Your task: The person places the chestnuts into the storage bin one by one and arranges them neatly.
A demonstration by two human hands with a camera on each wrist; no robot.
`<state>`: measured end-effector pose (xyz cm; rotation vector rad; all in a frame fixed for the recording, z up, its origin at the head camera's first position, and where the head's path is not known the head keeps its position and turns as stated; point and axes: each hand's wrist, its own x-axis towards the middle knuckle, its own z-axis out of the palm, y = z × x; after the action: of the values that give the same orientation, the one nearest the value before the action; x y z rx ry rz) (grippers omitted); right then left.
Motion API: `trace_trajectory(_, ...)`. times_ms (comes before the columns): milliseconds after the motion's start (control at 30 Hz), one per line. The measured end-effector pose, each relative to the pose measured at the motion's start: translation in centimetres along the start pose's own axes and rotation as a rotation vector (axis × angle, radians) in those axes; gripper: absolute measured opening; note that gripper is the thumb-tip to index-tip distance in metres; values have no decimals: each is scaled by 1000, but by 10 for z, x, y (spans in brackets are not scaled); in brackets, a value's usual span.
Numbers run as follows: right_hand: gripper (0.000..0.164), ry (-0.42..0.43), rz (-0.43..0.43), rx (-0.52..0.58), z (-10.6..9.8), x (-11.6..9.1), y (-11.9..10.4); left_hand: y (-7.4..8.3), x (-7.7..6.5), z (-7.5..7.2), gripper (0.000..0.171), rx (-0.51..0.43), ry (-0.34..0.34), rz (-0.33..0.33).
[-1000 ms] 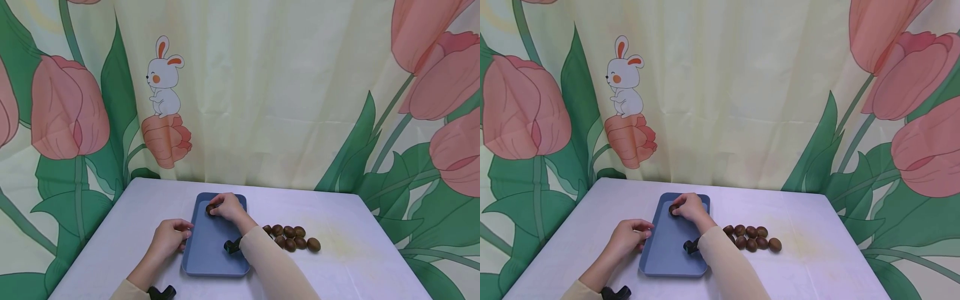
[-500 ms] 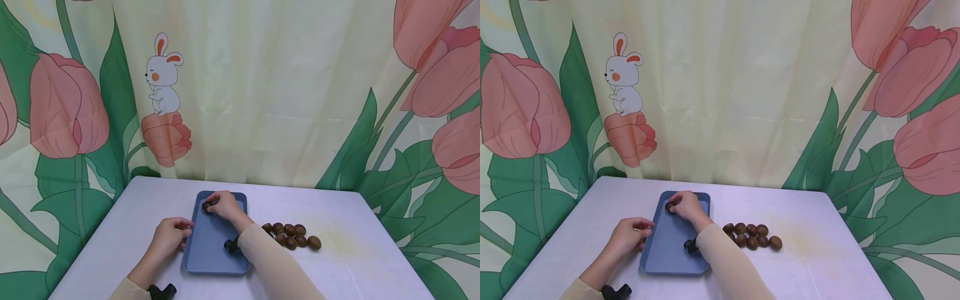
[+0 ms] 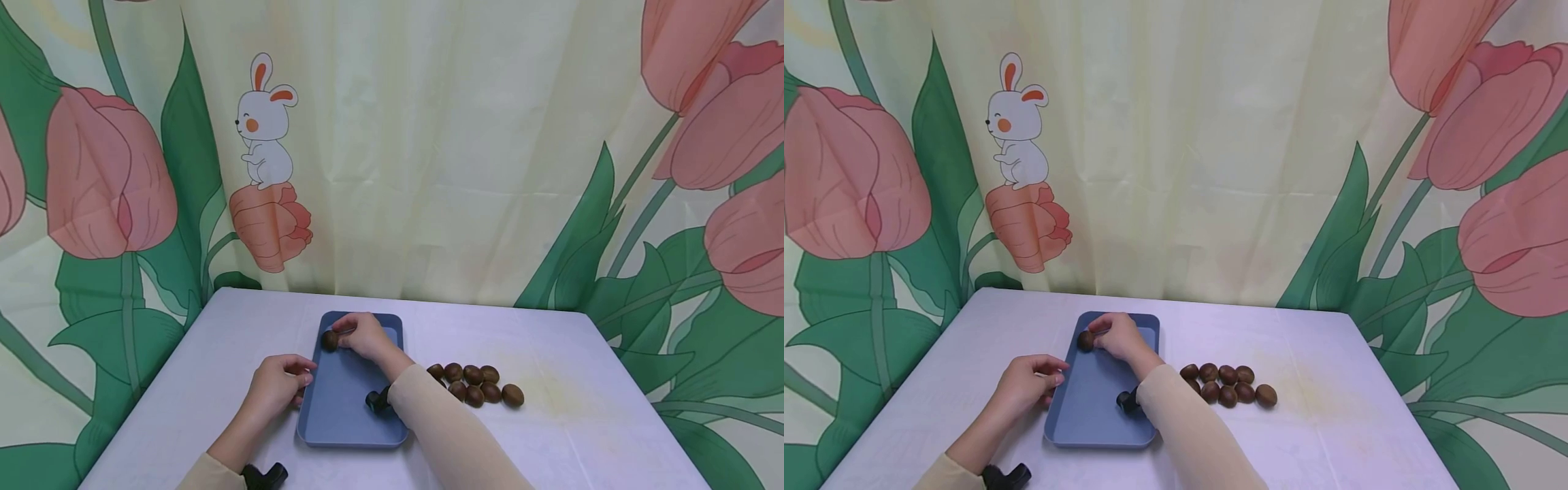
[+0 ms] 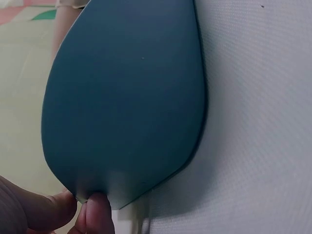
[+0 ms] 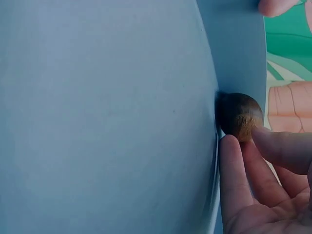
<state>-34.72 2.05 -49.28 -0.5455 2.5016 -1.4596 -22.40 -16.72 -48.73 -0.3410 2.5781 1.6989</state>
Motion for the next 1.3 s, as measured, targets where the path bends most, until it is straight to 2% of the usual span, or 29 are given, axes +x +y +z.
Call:
trace_trajectory(500,32,9,66,81,-13,-8,-1,1,-1,0,19,3,-8,-18)
trace_trajectory(767,34,-15,97,206,-26,-12,1,1,-1,-1,19,5,-3,-14)
trace_trajectory(867,37,-16,91,256,-30,-16,0,0,-1,-1,20,9,0,-16)
trace_trajectory(1300,39,-30,39,311,-54,-39,-5,0,-1,0,20,20,3,-16)
